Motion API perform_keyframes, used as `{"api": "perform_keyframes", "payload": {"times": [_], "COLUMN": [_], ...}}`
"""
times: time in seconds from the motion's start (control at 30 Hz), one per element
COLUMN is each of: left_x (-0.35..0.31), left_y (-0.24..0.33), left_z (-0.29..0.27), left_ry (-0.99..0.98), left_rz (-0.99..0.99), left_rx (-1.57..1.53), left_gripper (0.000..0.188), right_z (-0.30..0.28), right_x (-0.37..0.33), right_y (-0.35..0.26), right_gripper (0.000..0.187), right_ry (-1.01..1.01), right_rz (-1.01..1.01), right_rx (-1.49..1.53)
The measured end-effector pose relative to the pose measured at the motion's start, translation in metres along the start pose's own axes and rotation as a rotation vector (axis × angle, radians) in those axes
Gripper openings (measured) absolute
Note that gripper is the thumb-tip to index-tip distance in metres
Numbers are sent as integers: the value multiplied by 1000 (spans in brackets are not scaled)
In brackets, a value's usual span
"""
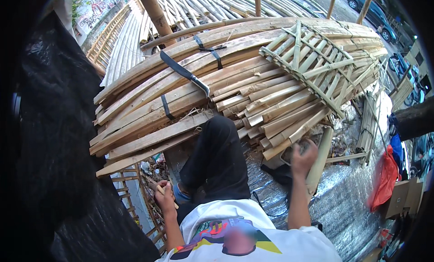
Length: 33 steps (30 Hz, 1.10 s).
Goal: The person uses a machete to shave and refine a wooden strip while sitting on a pile of wood, then picks up a bamboo pole and positions it against a pre-assembled bamboo framework.
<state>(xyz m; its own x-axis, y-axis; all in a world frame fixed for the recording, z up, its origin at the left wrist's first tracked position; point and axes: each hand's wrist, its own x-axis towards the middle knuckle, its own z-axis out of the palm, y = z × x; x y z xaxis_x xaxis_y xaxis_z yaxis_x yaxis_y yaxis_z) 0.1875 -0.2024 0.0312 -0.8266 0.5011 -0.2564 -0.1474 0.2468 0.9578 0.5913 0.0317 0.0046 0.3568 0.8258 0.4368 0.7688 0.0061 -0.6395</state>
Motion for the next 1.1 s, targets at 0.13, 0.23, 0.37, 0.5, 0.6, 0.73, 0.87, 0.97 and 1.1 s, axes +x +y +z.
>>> {"api": "perform_keyframes", "payload": {"times": [0.13,0.23,0.37,0.5,0.6,0.73,0.87,0.97,1.1], "left_x": [-11,-36,-63,-89,-108,-122,-91,-68,-40], "left_y": [-6,0,-10,-19,-31,-44,-39,-35,-14], "left_z": [3,-4,-28,-61,-80,-101,-93,-102,-81], "left_ry": [-4,13,176,368,494,511,390,274,188], "left_rz": [20,38,-21,-11,-17,-65,-44,-23,7], "left_rx": [12,5,-103,-141,-221,-246,-143,-97,-35], "left_gripper": [9,9,9,10,7,7,9,11,12], "right_z": [97,176,256,280,303,252,184,73,-33], "right_x": [24,31,23,40,66,60,59,41,25], "right_y": [-154,-242,-310,-316,-292,-296,-224,-166,-80], "right_gripper": [38,55,57,46,28,35,41,35,28], "right_ry": [-357,-395,-581,-533,-840,-1189,-1148,-941,-528], "right_rz": [-394,-706,-654,-523,-570,-695,-453,-353,-104], "right_rx": [376,227,-30,-37,-45,-143,267,344,299]}}
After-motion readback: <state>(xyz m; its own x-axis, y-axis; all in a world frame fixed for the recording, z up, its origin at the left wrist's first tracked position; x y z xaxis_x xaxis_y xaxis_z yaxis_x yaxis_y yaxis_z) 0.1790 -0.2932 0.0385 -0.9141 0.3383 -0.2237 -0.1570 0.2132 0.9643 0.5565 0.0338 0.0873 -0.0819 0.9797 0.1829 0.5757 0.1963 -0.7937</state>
